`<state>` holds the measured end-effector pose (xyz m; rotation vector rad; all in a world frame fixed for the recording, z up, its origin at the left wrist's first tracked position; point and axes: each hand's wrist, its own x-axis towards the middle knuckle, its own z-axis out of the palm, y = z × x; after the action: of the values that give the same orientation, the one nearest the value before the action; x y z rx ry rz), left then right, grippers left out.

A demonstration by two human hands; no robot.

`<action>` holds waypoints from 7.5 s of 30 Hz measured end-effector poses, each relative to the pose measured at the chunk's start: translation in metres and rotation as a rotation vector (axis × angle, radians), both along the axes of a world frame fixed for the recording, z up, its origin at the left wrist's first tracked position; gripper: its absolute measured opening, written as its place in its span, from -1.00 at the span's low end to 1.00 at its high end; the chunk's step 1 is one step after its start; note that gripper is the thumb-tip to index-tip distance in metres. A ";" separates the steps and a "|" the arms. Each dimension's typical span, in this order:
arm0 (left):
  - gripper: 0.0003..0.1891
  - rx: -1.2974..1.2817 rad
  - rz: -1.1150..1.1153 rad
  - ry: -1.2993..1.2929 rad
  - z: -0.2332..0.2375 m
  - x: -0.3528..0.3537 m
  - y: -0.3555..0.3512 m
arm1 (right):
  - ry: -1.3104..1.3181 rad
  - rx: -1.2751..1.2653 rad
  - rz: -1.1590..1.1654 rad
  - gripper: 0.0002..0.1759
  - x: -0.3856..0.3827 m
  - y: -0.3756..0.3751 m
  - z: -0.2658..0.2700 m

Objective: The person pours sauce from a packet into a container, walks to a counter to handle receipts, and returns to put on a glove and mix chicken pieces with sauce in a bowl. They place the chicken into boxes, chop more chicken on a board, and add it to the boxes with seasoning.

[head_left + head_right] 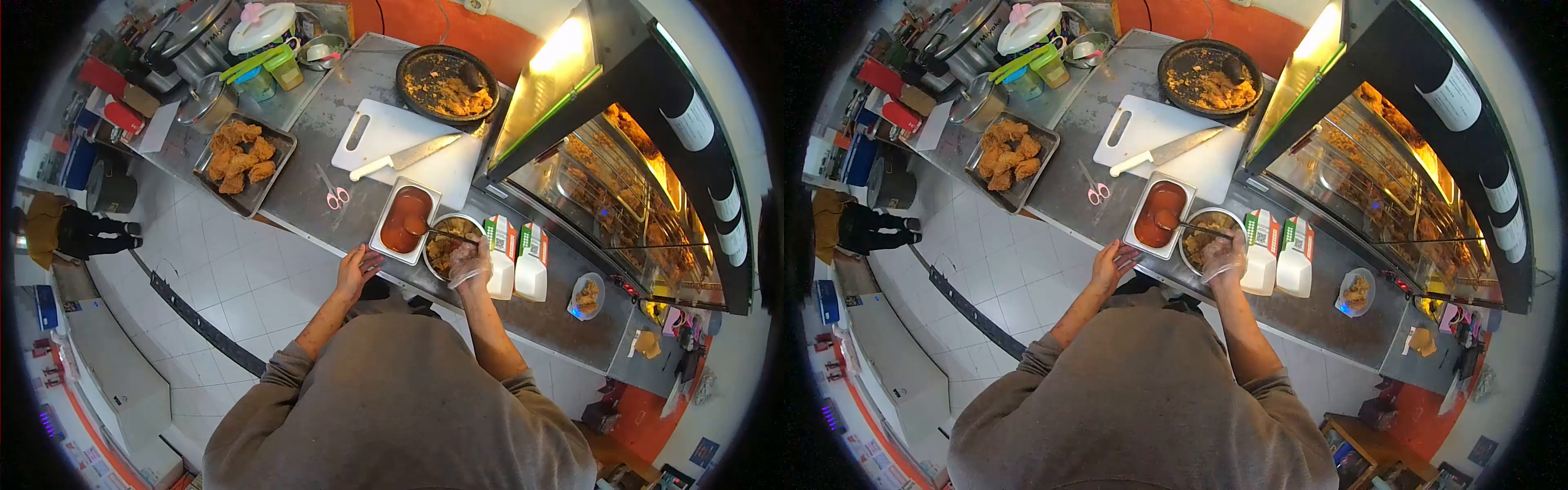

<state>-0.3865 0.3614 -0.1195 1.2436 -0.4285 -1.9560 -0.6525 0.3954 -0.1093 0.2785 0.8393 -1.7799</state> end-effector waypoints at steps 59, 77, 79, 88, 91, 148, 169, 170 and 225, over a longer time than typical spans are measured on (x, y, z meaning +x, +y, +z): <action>-0.61 0.083 -0.717 -0.017 -0.054 0.000 -0.006 | 1.729 0.675 1.442 -0.44 -0.018 -0.041 0.000; -0.90 -0.189 -0.596 -0.101 -0.059 -0.091 0.020 | 2.155 0.331 1.536 -0.36 -0.014 -0.008 0.001; -0.90 -0.214 -0.583 -0.128 -0.060 -0.094 0.020 | 1.860 0.498 1.339 -0.35 -0.019 -0.022 -0.099; -0.90 -0.172 -0.485 -0.152 -0.062 -0.094 0.028 | 2.012 0.426 1.706 -0.34 -0.011 -0.025 -0.006; -0.90 -0.167 -0.488 -0.180 -0.056 -0.098 0.025 | 2.137 0.499 1.505 -0.54 0.002 -0.010 0.000; -0.80 -0.051 -0.721 0.152 -0.080 -0.082 -0.010 | 1.771 0.391 1.446 -0.40 -0.035 -0.029 -0.038; -0.85 -0.010 -0.696 0.207 -0.071 -0.088 -0.003 | 1.424 0.455 1.330 -0.26 -0.038 -0.044 0.025; -0.85 -0.014 -0.700 0.205 -0.066 -0.089 -0.004 | 1.691 0.459 1.460 -0.33 -0.028 -0.040 0.036; -0.76 -0.072 -0.618 0.100 -0.060 -0.102 0.007 | 2.015 0.593 1.254 -0.15 -0.005 -0.005 -0.030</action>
<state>-0.4883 0.3679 -0.1796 1.0344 -0.9054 -2.4725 -0.6577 0.3905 -0.1393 -1.6018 2.1023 -0.0081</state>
